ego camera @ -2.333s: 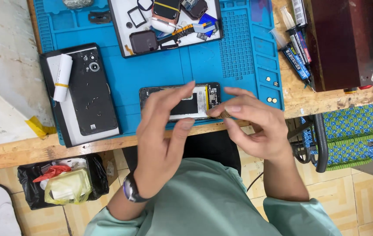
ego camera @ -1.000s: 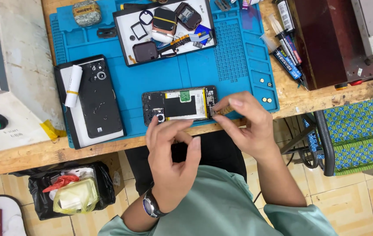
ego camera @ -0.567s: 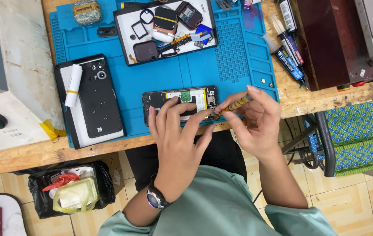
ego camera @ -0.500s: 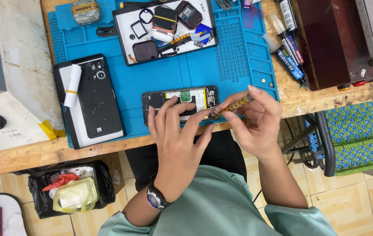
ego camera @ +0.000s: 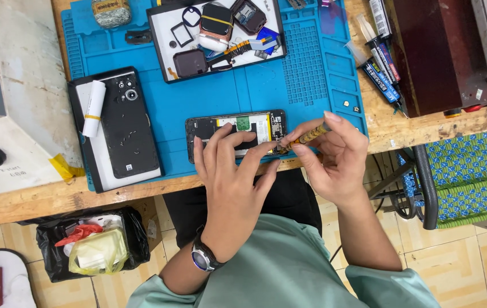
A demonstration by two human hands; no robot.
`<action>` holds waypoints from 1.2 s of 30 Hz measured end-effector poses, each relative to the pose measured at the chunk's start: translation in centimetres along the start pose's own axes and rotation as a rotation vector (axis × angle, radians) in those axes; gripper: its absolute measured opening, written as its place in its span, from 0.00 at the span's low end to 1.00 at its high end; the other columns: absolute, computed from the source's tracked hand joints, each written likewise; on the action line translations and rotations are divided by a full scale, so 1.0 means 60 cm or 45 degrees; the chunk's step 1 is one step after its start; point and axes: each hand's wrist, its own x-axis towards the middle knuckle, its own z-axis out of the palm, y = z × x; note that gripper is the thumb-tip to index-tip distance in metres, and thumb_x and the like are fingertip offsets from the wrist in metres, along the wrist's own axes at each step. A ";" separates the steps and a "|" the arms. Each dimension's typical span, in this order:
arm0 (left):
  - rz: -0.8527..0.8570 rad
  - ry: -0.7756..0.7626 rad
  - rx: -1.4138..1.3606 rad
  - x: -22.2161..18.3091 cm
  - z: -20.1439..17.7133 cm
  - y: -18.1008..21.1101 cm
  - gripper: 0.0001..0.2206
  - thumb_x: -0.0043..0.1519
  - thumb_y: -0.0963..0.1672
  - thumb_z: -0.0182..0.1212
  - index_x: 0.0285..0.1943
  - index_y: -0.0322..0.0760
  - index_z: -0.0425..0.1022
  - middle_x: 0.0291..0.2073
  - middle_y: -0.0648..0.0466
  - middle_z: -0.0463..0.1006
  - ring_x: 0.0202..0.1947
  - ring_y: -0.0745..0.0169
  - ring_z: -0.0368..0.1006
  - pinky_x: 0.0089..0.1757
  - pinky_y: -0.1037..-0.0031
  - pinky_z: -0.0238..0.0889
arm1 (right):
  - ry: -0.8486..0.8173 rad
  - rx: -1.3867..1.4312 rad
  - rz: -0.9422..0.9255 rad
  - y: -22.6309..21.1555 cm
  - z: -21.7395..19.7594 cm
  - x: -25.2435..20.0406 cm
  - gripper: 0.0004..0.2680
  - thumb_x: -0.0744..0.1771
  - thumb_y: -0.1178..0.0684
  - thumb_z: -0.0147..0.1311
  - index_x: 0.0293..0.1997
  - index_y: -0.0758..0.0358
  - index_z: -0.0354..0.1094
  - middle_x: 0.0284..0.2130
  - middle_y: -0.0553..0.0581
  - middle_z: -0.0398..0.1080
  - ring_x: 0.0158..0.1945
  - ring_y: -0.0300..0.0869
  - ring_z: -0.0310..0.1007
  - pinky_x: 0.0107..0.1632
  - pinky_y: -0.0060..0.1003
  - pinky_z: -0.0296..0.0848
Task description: Disassembling a smartphone using a screwdriver and prying tools on a repair bench.
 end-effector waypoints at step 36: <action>0.028 -0.062 0.085 0.014 -0.021 -0.010 0.11 0.58 0.47 0.61 0.47 0.48 0.68 0.47 0.55 0.66 0.59 0.48 0.58 0.58 0.43 0.38 | -0.187 -0.197 -0.133 -0.014 -0.009 0.017 0.20 0.66 0.67 0.51 0.60 0.49 0.48 0.39 0.69 0.65 0.42 0.49 0.71 0.45 0.35 0.75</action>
